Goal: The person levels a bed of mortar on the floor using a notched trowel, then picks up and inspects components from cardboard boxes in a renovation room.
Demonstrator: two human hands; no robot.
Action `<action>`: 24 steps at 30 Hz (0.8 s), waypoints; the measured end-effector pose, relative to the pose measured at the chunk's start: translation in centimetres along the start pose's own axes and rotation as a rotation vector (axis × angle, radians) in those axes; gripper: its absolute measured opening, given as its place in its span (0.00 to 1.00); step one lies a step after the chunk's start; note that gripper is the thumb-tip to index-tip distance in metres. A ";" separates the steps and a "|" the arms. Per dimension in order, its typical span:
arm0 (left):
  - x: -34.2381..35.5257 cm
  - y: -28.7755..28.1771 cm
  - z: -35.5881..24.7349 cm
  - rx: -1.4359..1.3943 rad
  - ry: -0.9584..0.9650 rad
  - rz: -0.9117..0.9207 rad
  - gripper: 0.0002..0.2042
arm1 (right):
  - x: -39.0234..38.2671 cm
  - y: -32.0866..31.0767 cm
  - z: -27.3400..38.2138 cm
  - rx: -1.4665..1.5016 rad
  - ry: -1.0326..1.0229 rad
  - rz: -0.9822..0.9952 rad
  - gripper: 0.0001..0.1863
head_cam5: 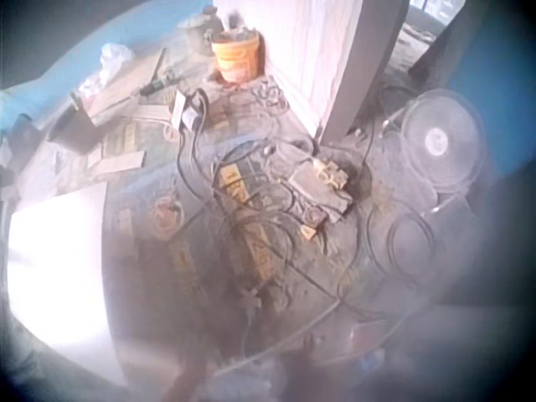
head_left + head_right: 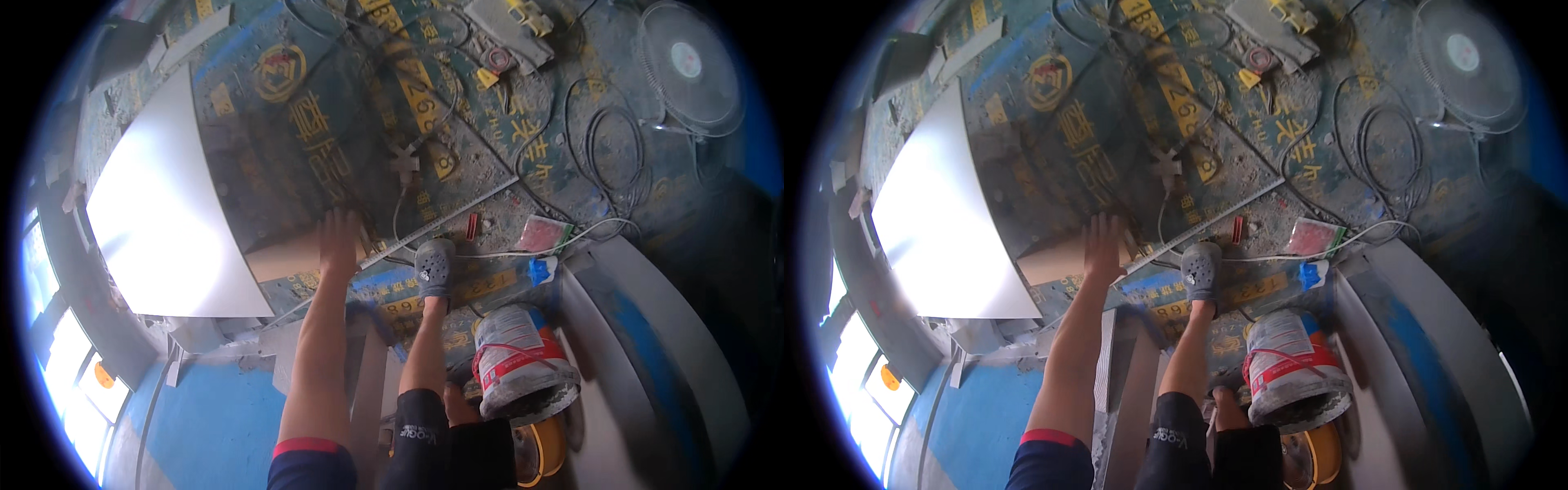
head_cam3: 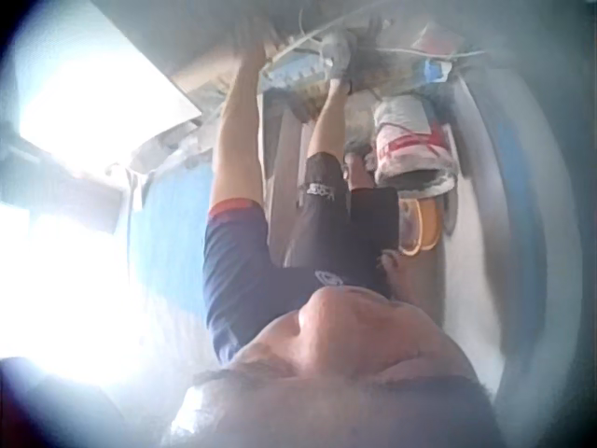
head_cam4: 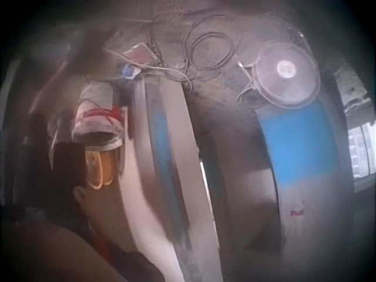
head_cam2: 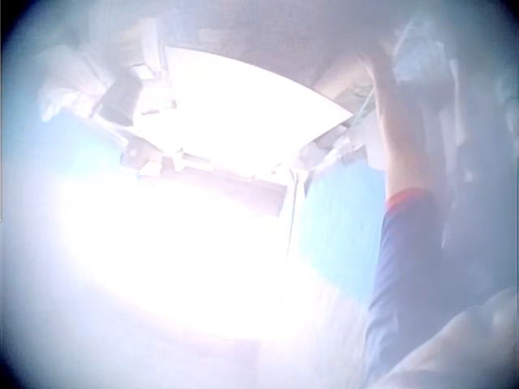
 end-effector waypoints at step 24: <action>-56.5 -56.9 -14.5 -0.899 1.116 -0.394 0.39 | -28.2 1.8 30.3 0.799 -0.372 1.189 0.35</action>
Point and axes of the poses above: each hand's wrist, its own x-axis towards the middle knuckle, its own y-axis out of the palm, z = x × y, the point moved 9 cm from there along x, towards the middle knuckle, and after that the axes turned 6 degrees about z, right-handed, at the moved point
